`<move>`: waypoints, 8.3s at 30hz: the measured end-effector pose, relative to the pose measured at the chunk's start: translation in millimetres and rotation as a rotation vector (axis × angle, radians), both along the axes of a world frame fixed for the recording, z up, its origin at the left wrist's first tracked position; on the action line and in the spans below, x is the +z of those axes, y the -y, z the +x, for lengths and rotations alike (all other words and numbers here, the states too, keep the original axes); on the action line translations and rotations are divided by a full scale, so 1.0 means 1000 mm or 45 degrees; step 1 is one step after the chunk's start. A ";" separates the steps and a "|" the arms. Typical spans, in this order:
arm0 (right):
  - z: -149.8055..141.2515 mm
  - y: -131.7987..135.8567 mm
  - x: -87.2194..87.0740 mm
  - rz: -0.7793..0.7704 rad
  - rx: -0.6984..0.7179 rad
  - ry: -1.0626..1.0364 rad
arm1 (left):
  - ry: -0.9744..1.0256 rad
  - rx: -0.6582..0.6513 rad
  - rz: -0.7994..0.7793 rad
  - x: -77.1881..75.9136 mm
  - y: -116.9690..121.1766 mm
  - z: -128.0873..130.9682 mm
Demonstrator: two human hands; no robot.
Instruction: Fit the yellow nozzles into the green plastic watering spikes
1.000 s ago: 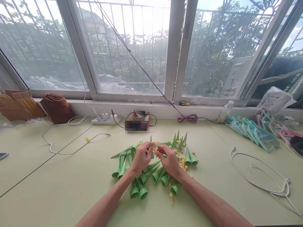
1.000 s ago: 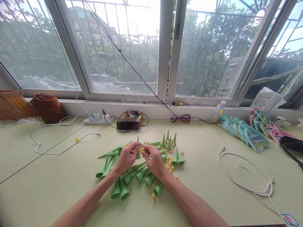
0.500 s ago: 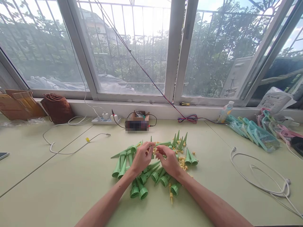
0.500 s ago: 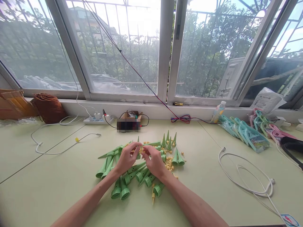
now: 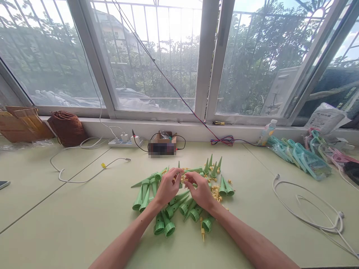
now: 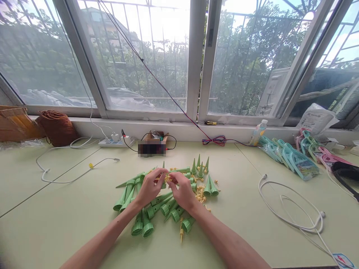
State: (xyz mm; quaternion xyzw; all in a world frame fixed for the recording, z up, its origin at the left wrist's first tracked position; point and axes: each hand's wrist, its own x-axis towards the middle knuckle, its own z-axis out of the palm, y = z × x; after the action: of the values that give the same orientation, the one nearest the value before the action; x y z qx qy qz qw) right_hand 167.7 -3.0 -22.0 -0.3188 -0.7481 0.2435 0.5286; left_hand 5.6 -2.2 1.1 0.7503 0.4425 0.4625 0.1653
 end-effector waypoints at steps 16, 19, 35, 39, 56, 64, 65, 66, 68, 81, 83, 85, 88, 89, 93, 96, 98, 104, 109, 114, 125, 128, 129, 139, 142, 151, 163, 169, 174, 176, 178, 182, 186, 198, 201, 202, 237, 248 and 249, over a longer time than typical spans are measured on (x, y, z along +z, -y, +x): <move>0.000 -0.001 0.000 0.004 -0.007 0.016 | -0.022 0.007 0.010 0.000 0.000 0.000; 0.000 -0.002 -0.001 -0.042 -0.010 0.029 | -0.025 0.000 -0.001 0.000 0.000 0.000; 0.000 -0.002 -0.001 -0.045 -0.049 0.021 | -0.042 -0.045 -0.002 0.000 0.001 0.000; 0.001 -0.002 0.000 -0.063 -0.072 0.037 | -0.069 -0.062 -0.011 0.000 0.001 0.001; 0.001 -0.003 -0.003 -0.098 -0.038 0.048 | -0.071 -0.057 -0.007 0.000 0.001 0.002; 0.001 0.001 0.003 -0.045 -0.065 0.047 | -0.043 -0.008 -0.001 -0.001 0.000 0.000; 0.001 0.001 0.004 -0.035 -0.053 0.039 | -0.043 -0.008 0.001 -0.001 0.000 0.000; 0.001 0.001 0.004 -0.029 -0.045 0.035 | -0.043 -0.012 0.002 -0.001 0.000 0.000; 0.001 0.000 0.002 -0.030 -0.041 0.047 | -0.047 -0.025 0.005 -0.001 0.000 0.001; 0.001 0.000 0.002 -0.022 -0.051 0.069 | -0.064 -0.027 0.012 0.000 0.001 0.001; 0.001 -0.001 0.000 -0.039 -0.049 0.076 | -0.072 -0.044 0.014 0.001 0.002 0.001; 0.001 -0.002 -0.001 -0.065 -0.050 0.083 | -0.080 -0.058 0.011 0.002 0.002 0.002; 0.002 -0.001 0.000 -0.074 -0.064 0.092 | -0.079 -0.057 0.003 0.001 0.002 0.001; 0.002 -0.001 0.001 -0.066 -0.070 0.096 | -0.074 -0.053 0.001 0.001 0.002 0.001; 0.001 0.002 0.005 -0.019 -0.062 0.082 | -0.068 -0.047 -0.006 0.000 0.001 0.001; 0.001 0.000 0.003 -0.015 -0.055 0.078 | -0.081 -0.062 -0.010 0.001 0.001 0.001; 0.002 -0.001 0.001 -0.047 -0.054 0.084 | -0.090 -0.081 -0.010 0.001 0.002 0.001; 0.001 -0.001 0.001 -0.070 -0.083 0.094 | -0.080 -0.061 -0.013 0.002 0.002 0.002; 0.000 0.001 0.004 -0.017 -0.064 0.069 | -0.068 -0.039 0.003 0.001 0.001 0.001; 0.001 -0.001 0.001 -0.036 -0.082 0.088 | -0.082 -0.069 0.002 0.001 0.002 0.001; 0.001 0.000 0.003 -0.010 -0.086 0.069 | -0.070 -0.035 0.007 0.002 0.002 0.003; 0.001 0.000 0.002 -0.009 -0.067 0.061 | -0.082 -0.045 0.005 0.002 0.002 0.003; 0.001 0.000 0.001 -0.015 -0.069 0.065 | -0.085 -0.052 0.001 0.002 0.002 0.003; 0.001 -0.001 0.002 -0.029 -0.103 0.087 | -0.078 -0.065 -0.032 0.002 0.003 0.002; 0.001 0.000 0.003 -0.028 -0.085 0.078 | -0.070 -0.047 -0.041 0.002 0.003 0.002; 0.002 -0.003 -0.001 -0.013 -0.088 0.057 | -0.085 -0.089 -0.035 0.004 0.004 0.003; 0.002 -0.005 -0.003 -0.026 -0.145 0.066 | -0.111 -0.120 -0.016 0.003 0.004 0.002; 0.001 -0.004 -0.001 -0.036 -0.146 0.067 | -0.110 -0.088 -0.037 0.000 0.002 0.002; 0.001 -0.004 -0.002 -0.040 -0.127 0.065 | -0.106 -0.095 -0.072 0.000 0.001 0.001; 0.002 -0.004 -0.003 -0.056 -0.142 0.064 | -0.100 -0.106 -0.085 0.000 0.001 0.002; 0.002 -0.004 -0.004 -0.067 -0.148 0.070 | -0.092 -0.112 -0.095 0.001 0.002 0.002; 0.003 -0.004 -0.003 -0.065 -0.146 0.088 | -0.088 -0.120 -0.097 0.002 0.003 0.002; 0.002 -0.004 -0.003 -0.062 -0.151 0.086 | -0.091 -0.128 -0.086 0.003 0.003 0.002; 0.002 -0.001 0.001 -0.029 -0.150 0.112 | -0.078 -0.094 -0.093 0.002 0.003 0.003; 0.002 -0.001 0.001 -0.016 -0.158 0.113 | -0.078 -0.112 -0.091 0.002 0.004 0.003; 0.002 -0.002 0.001 -0.013 -0.163 0.114 | -0.077 -0.119 -0.090 0.002 0.004 0.003; 0.002 0.000 0.003 -0.019 -0.122 0.130 | -0.106 -0.085 -0.056 0.005 0.004 0.004; 0.002 -0.001 0.000 -0.005 -0.142 0.139 | -0.111 -0.106 -0.050 0.003 0.003 0.003; 0.002 -0.002 0.000 -0.011 -0.150 0.138 | -0.112 -0.103 -0.048 0.002 0.003 0.003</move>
State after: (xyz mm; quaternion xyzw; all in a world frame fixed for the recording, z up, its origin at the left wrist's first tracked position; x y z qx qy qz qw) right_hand 169.6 -1.4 -22.3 -0.3771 -0.7545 0.1976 0.4994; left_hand 8.6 -5.1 3.6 0.7839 0.4272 0.4135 0.1786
